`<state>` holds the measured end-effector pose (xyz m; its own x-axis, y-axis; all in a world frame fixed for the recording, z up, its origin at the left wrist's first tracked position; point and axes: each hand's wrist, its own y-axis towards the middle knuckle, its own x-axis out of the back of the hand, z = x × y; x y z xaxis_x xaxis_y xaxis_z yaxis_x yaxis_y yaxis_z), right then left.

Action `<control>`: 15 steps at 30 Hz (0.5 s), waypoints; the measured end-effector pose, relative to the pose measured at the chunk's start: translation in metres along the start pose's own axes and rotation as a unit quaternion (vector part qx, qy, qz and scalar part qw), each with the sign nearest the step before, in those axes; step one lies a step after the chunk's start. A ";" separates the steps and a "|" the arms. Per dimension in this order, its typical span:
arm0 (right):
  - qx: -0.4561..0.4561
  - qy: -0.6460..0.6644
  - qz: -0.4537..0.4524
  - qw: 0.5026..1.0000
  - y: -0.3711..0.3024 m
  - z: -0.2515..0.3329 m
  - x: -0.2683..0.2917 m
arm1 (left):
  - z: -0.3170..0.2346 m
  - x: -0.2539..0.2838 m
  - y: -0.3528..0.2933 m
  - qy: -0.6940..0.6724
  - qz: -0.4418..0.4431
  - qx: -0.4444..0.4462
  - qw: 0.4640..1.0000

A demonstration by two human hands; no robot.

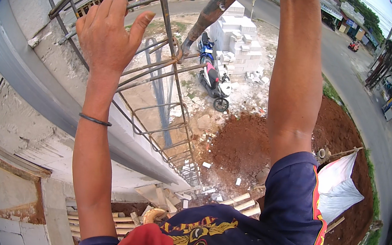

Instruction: The person assembles a metal scaffolding frame on a construction site. They lift and position metal bars, then secure them using a hammer and wire ties. The person repeatedly hammers and ties the bars to stabilize the structure.

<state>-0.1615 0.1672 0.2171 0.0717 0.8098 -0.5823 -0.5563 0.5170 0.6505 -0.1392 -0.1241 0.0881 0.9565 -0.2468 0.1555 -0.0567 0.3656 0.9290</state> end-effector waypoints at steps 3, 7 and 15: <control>-0.012 0.042 0.016 0.999 -0.001 -0.013 0.011 | 0.000 0.000 0.000 -0.001 0.001 0.000 1.000; 0.023 0.093 0.053 0.994 -0.009 -0.026 0.023 | 0.001 -0.001 0.000 0.011 -0.004 -0.008 1.000; -0.021 0.075 0.046 0.996 -0.026 -0.014 0.017 | 0.003 -0.001 0.000 0.034 0.002 -0.029 0.999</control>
<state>-0.1568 0.1640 0.1832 -0.1046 0.8008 -0.5897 -0.5893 0.4277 0.6854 -0.1409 -0.1268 0.0895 0.9734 -0.1851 0.1350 -0.0462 0.4186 0.9070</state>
